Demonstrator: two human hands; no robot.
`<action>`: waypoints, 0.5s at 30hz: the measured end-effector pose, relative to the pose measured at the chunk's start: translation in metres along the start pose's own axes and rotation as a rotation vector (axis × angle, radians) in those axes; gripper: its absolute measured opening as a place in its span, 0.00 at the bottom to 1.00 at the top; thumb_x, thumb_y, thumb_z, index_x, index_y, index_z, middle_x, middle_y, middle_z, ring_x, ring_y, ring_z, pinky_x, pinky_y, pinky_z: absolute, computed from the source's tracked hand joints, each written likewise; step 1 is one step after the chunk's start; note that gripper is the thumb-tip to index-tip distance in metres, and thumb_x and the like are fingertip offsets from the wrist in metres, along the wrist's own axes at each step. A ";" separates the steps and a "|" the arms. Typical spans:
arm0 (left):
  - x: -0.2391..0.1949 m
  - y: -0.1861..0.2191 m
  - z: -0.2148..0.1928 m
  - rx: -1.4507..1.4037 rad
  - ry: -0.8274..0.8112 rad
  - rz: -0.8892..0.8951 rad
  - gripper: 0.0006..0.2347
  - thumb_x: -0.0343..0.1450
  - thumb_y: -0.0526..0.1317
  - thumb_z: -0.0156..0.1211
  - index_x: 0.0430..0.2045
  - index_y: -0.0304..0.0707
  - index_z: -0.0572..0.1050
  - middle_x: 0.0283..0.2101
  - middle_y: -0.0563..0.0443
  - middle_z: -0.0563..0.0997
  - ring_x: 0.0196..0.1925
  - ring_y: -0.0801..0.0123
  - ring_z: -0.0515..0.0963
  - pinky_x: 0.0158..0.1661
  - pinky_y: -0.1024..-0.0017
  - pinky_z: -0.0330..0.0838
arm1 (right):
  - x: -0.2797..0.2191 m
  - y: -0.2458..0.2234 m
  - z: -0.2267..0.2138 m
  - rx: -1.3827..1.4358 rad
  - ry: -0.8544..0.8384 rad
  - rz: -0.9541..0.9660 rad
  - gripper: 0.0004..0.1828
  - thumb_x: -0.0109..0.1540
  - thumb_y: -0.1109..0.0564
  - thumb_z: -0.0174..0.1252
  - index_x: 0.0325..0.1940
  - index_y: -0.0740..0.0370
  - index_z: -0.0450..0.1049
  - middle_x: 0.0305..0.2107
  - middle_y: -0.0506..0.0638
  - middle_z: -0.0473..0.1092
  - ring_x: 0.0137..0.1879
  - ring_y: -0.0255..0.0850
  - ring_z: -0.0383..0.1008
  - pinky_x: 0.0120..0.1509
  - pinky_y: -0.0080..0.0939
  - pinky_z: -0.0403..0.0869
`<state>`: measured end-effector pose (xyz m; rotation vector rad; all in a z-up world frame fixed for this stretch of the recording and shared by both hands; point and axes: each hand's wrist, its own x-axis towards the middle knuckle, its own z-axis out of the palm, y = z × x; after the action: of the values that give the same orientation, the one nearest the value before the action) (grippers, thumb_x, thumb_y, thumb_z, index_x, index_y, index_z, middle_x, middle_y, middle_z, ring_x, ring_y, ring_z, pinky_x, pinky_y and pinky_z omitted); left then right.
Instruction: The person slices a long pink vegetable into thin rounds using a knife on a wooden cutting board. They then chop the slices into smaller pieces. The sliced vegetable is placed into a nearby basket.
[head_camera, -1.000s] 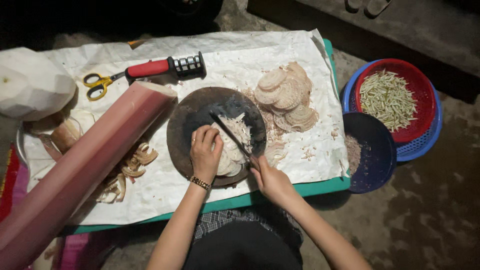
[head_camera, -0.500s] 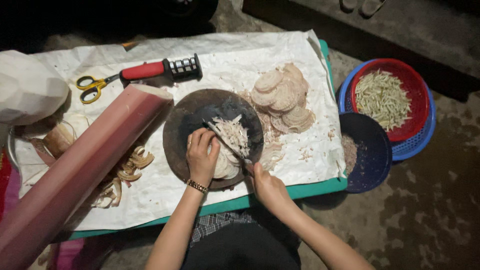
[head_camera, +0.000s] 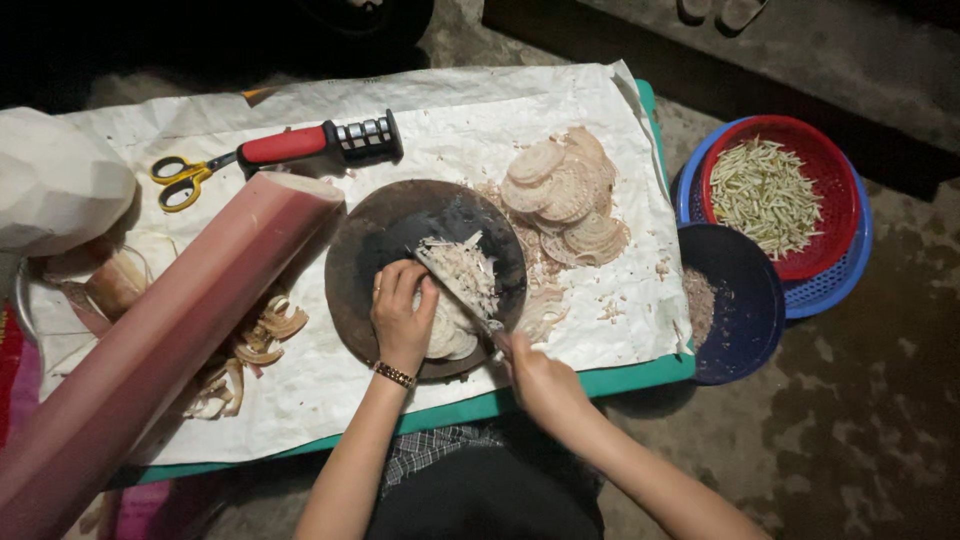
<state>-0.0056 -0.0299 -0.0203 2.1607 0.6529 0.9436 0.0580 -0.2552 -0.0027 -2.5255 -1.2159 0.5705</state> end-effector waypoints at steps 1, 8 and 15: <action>-0.001 -0.001 -0.001 -0.002 -0.011 -0.015 0.04 0.71 0.33 0.60 0.36 0.32 0.77 0.44 0.44 0.78 0.48 0.52 0.77 0.50 0.59 0.71 | 0.008 -0.003 0.010 0.030 0.068 -0.022 0.13 0.68 0.54 0.48 0.53 0.63 0.59 0.22 0.65 0.73 0.27 0.65 0.76 0.28 0.63 0.73; -0.003 0.001 -0.016 -0.014 -0.107 -0.042 0.12 0.78 0.42 0.59 0.52 0.35 0.75 0.60 0.39 0.76 0.66 0.47 0.73 0.66 0.55 0.66 | 0.022 0.016 0.017 0.336 0.020 0.018 0.16 0.68 0.52 0.53 0.52 0.64 0.60 0.27 0.70 0.74 0.35 0.69 0.75 0.35 0.63 0.71; -0.049 0.023 -0.019 0.128 -0.202 0.069 0.43 0.58 0.57 0.73 0.68 0.49 0.58 0.73 0.28 0.47 0.76 0.33 0.46 0.67 0.31 0.41 | 0.019 0.008 0.031 0.492 0.111 0.034 0.17 0.67 0.53 0.54 0.55 0.64 0.60 0.32 0.71 0.74 0.40 0.70 0.75 0.37 0.65 0.71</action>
<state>-0.0459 -0.0704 -0.0145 2.3675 0.5557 0.7233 0.0597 -0.2428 -0.0377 -2.1317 -0.8660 0.6370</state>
